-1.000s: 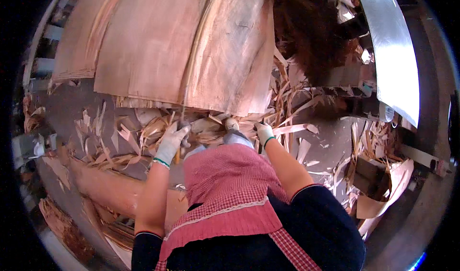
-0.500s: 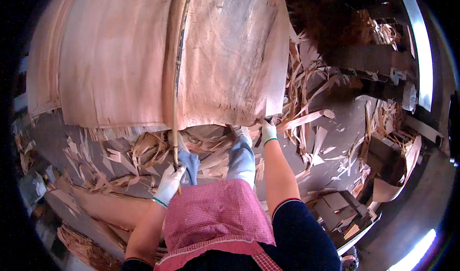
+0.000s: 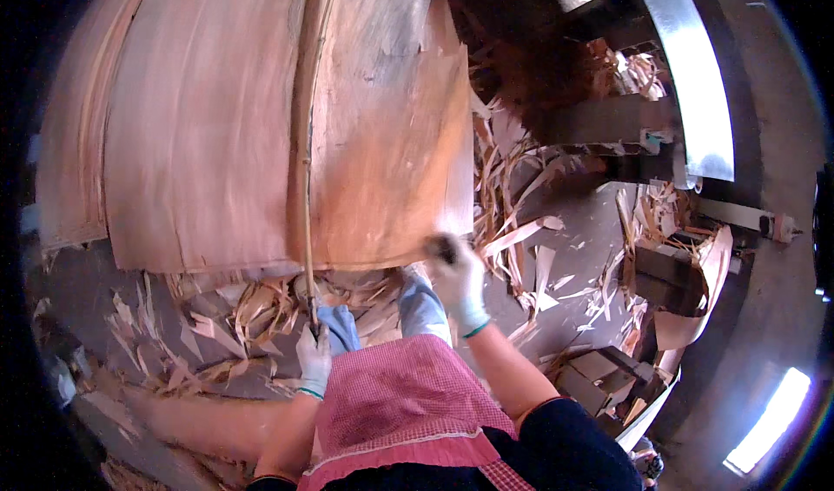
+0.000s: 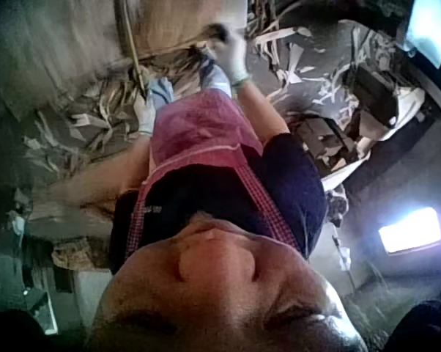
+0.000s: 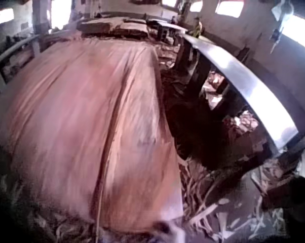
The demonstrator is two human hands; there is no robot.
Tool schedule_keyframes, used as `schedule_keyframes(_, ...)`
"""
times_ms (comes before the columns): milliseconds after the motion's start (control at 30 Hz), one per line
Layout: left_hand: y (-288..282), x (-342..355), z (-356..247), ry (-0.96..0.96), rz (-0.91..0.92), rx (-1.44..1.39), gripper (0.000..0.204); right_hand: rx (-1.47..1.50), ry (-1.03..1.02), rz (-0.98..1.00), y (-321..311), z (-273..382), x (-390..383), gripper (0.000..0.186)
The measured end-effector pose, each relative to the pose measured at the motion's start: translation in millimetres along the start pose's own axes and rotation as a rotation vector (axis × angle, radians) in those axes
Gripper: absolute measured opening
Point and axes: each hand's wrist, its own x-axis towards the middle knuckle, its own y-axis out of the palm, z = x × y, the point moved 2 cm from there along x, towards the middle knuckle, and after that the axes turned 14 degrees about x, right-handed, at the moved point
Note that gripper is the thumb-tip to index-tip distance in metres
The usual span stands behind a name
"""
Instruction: The person handles large wood veneer sheets in a workshop, moving them between stacks and trimming the edges using a handheld blade. The person applies tape to a veneer surface and uses a ruler to measure and mark a line before cutting.
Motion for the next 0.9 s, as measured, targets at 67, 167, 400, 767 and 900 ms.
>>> schedule_keyframes(67, 2.9, 10.9, 16.6, -0.043, 0.011, 0.033, 0.02, 0.093, -0.095, 0.199, 60.2, 50.4, -4.1, 0.032)
schedule_keyframes(167, 4.4, 42.7, 47.4, 0.07, -0.039, 0.089, 0.019, 0.179, -0.328, 0.382, 166.6, 92.8, 0.4, 0.03)
schedule_keyframes(400, -22.2, 82.6, 134.7, -0.305, 0.094, -0.475, 0.024, 0.183, -0.475, 0.417, 340.5, 185.6, 19.7, 0.02)
schedule_keyframes(767, -113.2, 84.9, 145.3, -0.06, 0.015, -0.137, 0.023, 0.327, -0.619, 0.45, 430.6, 276.9, 17.9, 0.023)
schedule_keyframes(900, -105.2, 84.3, 178.8, 0.161, -0.2, 0.067, 0.021, 0.217, -0.784, 0.51, 495.7, 287.4, -5.6, 0.017)
